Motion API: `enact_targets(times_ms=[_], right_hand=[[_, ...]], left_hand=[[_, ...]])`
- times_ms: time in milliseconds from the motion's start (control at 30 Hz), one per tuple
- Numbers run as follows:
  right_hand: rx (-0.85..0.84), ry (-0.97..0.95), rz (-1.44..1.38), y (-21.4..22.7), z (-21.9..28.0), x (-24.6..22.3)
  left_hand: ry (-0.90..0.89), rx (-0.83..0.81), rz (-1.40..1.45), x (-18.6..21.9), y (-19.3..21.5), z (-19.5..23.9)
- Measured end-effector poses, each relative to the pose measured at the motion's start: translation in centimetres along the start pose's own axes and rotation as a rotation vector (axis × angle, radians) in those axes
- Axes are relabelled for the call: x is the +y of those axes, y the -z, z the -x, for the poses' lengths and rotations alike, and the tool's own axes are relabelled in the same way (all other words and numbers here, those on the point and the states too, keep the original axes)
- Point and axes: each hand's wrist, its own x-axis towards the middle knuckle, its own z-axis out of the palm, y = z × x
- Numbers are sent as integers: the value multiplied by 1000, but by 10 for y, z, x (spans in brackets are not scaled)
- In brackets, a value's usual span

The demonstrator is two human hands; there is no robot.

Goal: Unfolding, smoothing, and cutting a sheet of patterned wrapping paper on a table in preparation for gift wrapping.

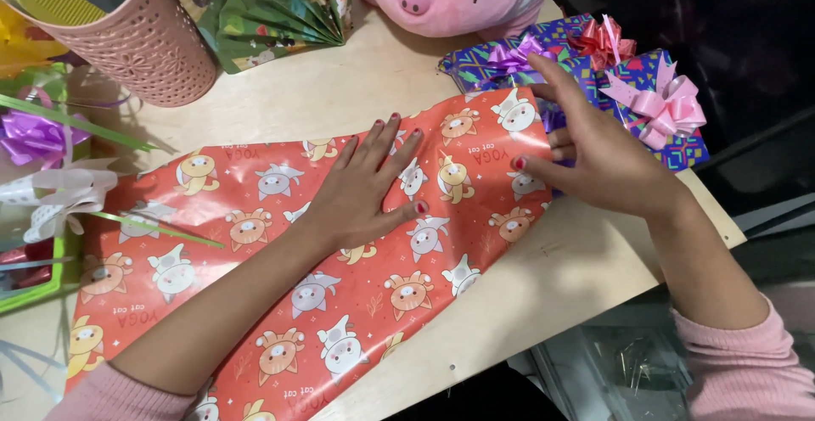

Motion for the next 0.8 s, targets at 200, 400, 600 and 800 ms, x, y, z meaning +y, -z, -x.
enact_targets(times_ms=[200, 400, 600, 800], right_hand=[[68, -205, 214, -4, -1, -7], [-65, -67, -151, 4, 0, 7], [-185, 124, -553, 3, 0, 31], [-170, 152, -696, 1, 12, 41]], left_hand=[[3, 10, -2, -1, -1, 0], [11, -1, 17, -2, -1, 2], [8, 15, 62, -2, 1, 3], [-30, 86, 135, -2, 5, 4]])
